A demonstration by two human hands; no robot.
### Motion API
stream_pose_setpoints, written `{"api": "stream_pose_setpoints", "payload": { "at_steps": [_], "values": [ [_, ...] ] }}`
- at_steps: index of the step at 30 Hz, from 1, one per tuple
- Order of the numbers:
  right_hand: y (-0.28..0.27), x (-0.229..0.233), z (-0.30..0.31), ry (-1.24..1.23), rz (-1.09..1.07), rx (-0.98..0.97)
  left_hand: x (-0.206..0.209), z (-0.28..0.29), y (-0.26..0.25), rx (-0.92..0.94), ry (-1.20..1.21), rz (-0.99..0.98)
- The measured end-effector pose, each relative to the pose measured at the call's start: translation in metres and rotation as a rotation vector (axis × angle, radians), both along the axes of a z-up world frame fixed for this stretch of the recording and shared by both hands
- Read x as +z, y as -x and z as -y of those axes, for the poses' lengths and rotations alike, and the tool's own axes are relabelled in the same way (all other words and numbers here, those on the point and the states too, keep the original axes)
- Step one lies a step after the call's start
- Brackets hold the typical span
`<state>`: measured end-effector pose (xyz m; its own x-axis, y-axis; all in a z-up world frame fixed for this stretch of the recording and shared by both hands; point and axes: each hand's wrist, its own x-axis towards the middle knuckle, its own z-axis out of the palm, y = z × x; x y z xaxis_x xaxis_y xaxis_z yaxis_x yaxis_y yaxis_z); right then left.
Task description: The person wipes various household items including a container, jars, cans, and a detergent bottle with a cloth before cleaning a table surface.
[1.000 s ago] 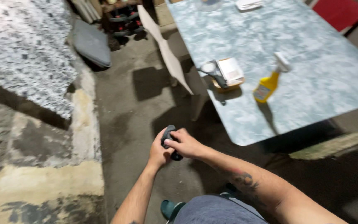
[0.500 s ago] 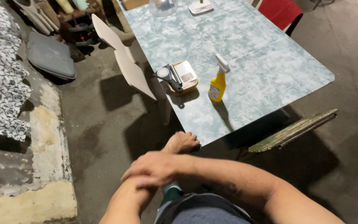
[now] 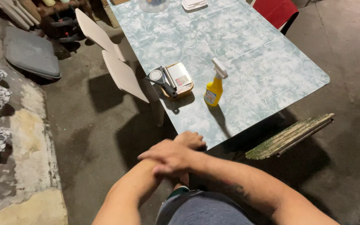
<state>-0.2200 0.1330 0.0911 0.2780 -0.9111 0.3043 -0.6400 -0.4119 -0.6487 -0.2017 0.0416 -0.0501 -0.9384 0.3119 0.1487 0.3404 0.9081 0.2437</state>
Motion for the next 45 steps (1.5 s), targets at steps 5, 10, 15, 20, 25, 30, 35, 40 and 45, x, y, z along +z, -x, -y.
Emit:
{"api": "stream_pose_setpoints", "payload": {
  "at_steps": [5, 10, 15, 20, 25, 30, 35, 40, 45],
  "values": [
    [0.101, -0.096, -0.012, 0.128, -0.265, -0.696, 0.015, 0.076, 0.006, 0.451, -0.293, 0.382],
    [0.194, -0.177, 0.009, -0.166, 0.242, -1.416, 0.030, 0.112, -0.017, 0.792, -0.597, 0.325],
    [0.240, -0.179, 0.030, -0.086, 0.284, -1.577, 0.027, 0.127, -0.013, 0.781, -0.798, 0.254],
    [0.270, -0.185, 0.051, -0.105, 0.312, -1.490, 0.017, 0.131, 0.000, 0.736, -0.918, 0.205],
    [0.307, -0.202, 0.062, -0.052, 0.273, -1.562, -0.001, 0.134, 0.020, 0.729, -1.101, 0.256],
    [0.344, -0.236, 0.064, 0.102, 0.525, -1.599, -0.014, 0.135, 0.050, 0.707, -1.371, 0.376],
    [0.279, -0.274, 0.059, -0.010, 0.606, -1.818, -0.034, 0.130, 0.089, 0.651, -1.625, 0.333],
    [0.191, -0.220, 0.062, 0.076, 0.448, -0.926, -0.075, 0.113, 0.129, 0.662, -1.739, 0.415],
    [0.201, -0.223, 0.072, -0.188, 0.530, -1.256, -0.094, 0.117, 0.132, 0.794, -1.771, 0.907]
  ]
}}
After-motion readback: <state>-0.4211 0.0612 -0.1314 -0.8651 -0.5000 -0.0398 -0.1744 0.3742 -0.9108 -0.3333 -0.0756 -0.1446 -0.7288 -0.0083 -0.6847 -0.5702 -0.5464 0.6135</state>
